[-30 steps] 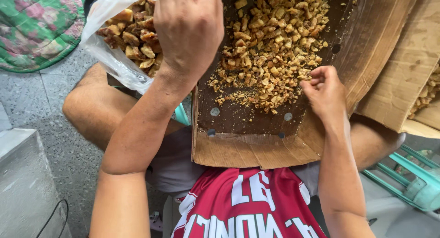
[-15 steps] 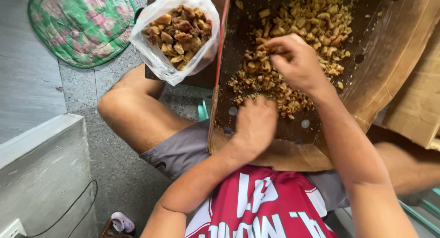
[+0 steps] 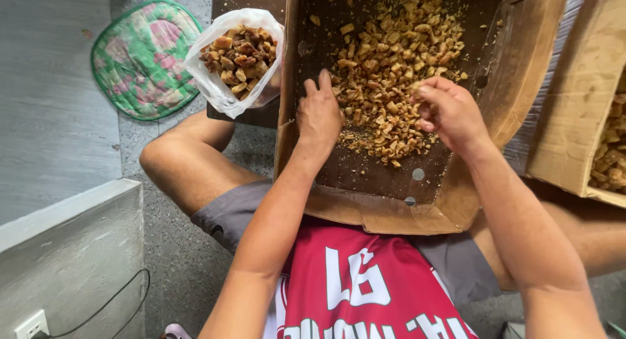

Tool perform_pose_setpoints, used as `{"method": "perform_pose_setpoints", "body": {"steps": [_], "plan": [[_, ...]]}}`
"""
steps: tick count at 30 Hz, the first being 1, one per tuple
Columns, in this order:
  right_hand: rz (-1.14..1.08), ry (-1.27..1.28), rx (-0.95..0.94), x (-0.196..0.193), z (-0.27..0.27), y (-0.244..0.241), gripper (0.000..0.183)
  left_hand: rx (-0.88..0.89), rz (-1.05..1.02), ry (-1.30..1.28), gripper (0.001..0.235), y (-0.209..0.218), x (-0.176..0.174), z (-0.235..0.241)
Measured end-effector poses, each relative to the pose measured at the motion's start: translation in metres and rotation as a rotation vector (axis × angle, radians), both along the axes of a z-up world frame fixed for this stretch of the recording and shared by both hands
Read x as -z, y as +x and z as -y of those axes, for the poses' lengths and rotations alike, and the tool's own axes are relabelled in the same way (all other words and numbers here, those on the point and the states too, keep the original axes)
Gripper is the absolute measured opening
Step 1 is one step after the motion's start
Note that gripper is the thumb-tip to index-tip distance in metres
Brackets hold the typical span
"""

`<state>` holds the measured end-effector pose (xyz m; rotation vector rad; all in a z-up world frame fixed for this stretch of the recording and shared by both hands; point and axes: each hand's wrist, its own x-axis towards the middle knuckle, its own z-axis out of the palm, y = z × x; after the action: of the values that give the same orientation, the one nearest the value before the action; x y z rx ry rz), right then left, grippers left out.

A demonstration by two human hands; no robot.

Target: The person sits on the floor and sorts walnut pieces by hand from a cardboard box into a plastic bag. They repeatedly pick up handfuls of nuts, separate larger pieces, and place them into the bag while leaving smaller fragments in the box.

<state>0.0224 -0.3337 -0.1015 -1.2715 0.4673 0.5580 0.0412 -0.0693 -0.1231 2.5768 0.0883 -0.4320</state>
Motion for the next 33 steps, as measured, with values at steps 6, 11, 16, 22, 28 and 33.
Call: {"method": "perform_pose_setpoints", "body": {"steps": [6,11,16,22,28,33], "plan": [[0.18,0.334,0.161,-0.016,0.006,-0.008,0.022,0.011,0.206,-0.064,0.05,-0.009,0.023,-0.004],[0.222,0.308,0.149,-0.014,0.013,-0.011,0.027,0.13,0.288,-0.084,0.041,-0.029,0.045,-0.015],[0.187,0.16,0.219,-0.019,0.012,-0.002,0.016,0.156,0.378,-0.082,0.022,-0.014,0.03,-0.012],[0.125,0.125,0.237,-0.008,0.014,-0.015,0.022,-0.355,-0.024,-0.977,0.026,-0.014,0.041,-0.021],[0.143,0.208,0.219,-0.003,0.019,-0.028,0.027,-0.634,-0.462,-1.379,0.028,-0.018,0.037,-0.026],[0.101,0.137,0.249,-0.023,0.016,-0.019,0.026,-0.694,-0.55,-1.518,0.034,-0.022,-0.003,-0.008]]}}
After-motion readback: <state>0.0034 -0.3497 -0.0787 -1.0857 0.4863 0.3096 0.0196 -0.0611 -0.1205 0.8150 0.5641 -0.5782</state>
